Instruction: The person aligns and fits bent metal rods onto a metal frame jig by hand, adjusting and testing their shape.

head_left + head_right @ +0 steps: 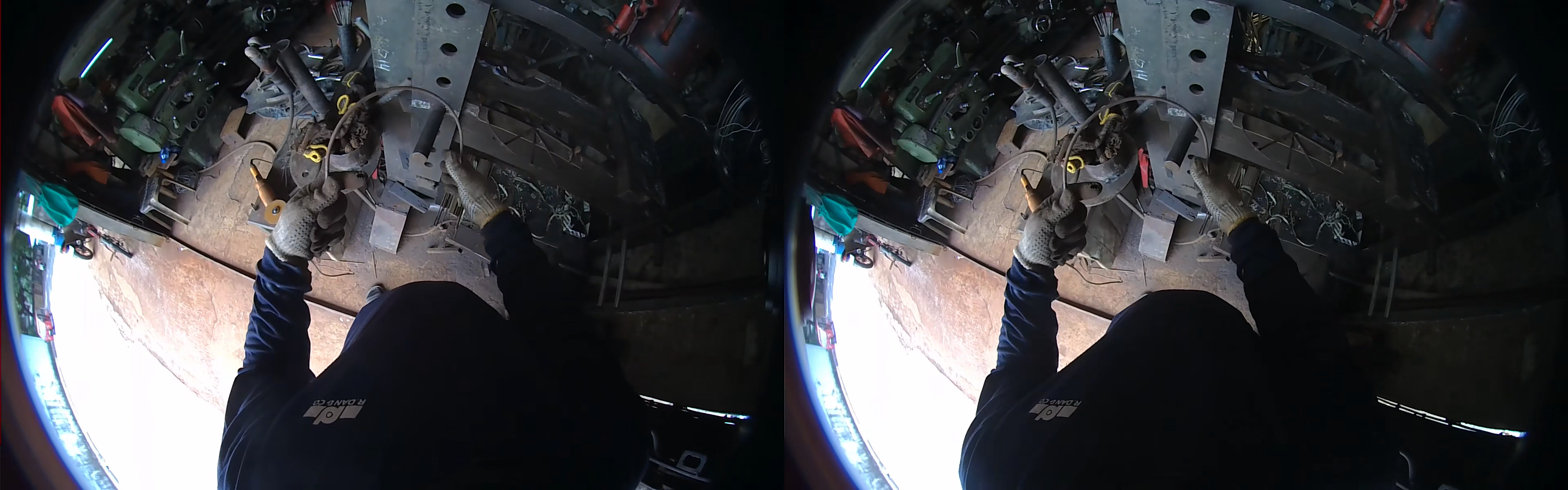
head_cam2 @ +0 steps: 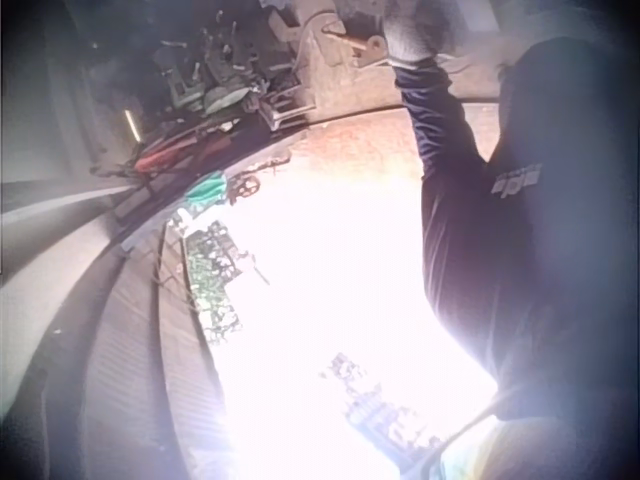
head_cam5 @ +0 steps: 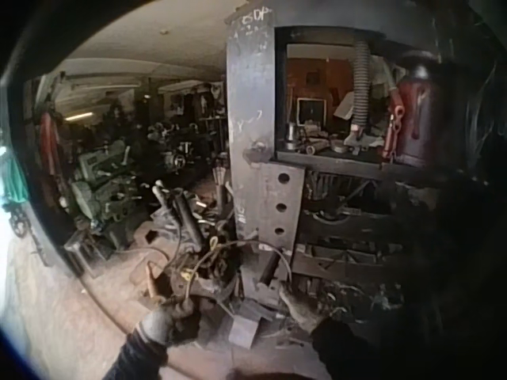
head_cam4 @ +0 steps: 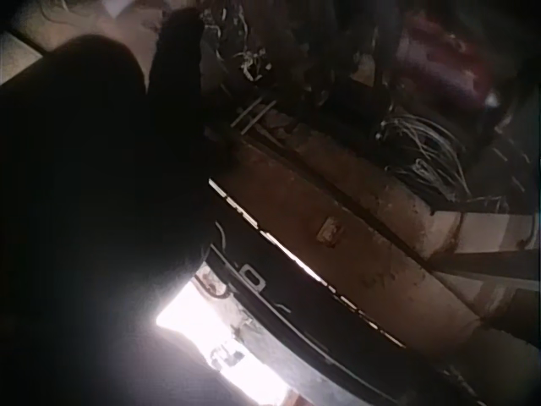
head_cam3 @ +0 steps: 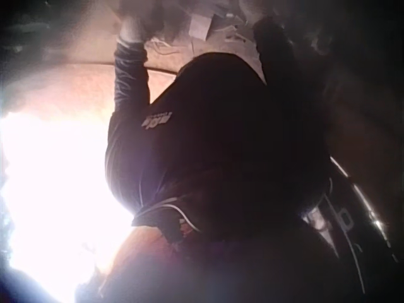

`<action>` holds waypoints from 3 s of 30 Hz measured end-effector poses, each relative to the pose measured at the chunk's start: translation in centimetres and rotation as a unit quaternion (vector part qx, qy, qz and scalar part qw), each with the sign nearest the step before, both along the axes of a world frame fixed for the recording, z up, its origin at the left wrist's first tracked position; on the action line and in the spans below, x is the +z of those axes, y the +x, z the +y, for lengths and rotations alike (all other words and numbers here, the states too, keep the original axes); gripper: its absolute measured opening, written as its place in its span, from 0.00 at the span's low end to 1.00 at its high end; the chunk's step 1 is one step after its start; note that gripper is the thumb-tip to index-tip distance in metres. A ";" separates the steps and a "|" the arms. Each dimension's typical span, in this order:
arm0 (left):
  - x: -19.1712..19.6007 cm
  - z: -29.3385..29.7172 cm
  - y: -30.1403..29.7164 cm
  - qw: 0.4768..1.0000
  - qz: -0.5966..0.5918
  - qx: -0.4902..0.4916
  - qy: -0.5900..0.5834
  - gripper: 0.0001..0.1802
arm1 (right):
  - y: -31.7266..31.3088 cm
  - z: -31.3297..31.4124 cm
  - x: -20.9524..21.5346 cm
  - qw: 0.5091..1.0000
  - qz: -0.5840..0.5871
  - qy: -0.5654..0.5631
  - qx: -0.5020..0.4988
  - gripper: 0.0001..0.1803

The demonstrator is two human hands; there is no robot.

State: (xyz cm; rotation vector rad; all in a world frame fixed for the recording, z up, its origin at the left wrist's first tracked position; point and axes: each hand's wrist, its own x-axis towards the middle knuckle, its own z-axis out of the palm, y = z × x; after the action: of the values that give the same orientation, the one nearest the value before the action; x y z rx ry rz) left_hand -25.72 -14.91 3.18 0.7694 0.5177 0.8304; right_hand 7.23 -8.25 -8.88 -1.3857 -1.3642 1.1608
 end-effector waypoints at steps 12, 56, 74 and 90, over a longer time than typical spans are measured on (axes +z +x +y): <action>-2.4 -0.6 -3.0 0.991 -0.048 0.123 -0.019 0.42 | 0.7 -3.3 6.3 0.880 0.457 -0.126 0.025 0.29; -7.0 -7.5 -3.1 0.931 0.298 0.210 0.031 0.24 | 0.0 -7.6 4.9 0.967 0.174 -0.100 0.158 0.16; -5.1 2.3 -24.8 0.896 0.247 0.357 -0.097 0.35 | -28.1 2.1 12.5 0.715 -0.399 0.462 0.341 0.18; -24.1 13.9 -31.5 0.933 0.088 0.342 -0.065 0.29 | -36.4 13.1 6.4 0.940 0.104 -0.285 0.156 0.14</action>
State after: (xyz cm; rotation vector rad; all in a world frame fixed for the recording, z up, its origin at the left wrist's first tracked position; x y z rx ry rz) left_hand -57.20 -0.97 -20.91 0.5370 1.0240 1.3607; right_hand -29.13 4.88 -2.53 -1.4022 -1.1662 1.9719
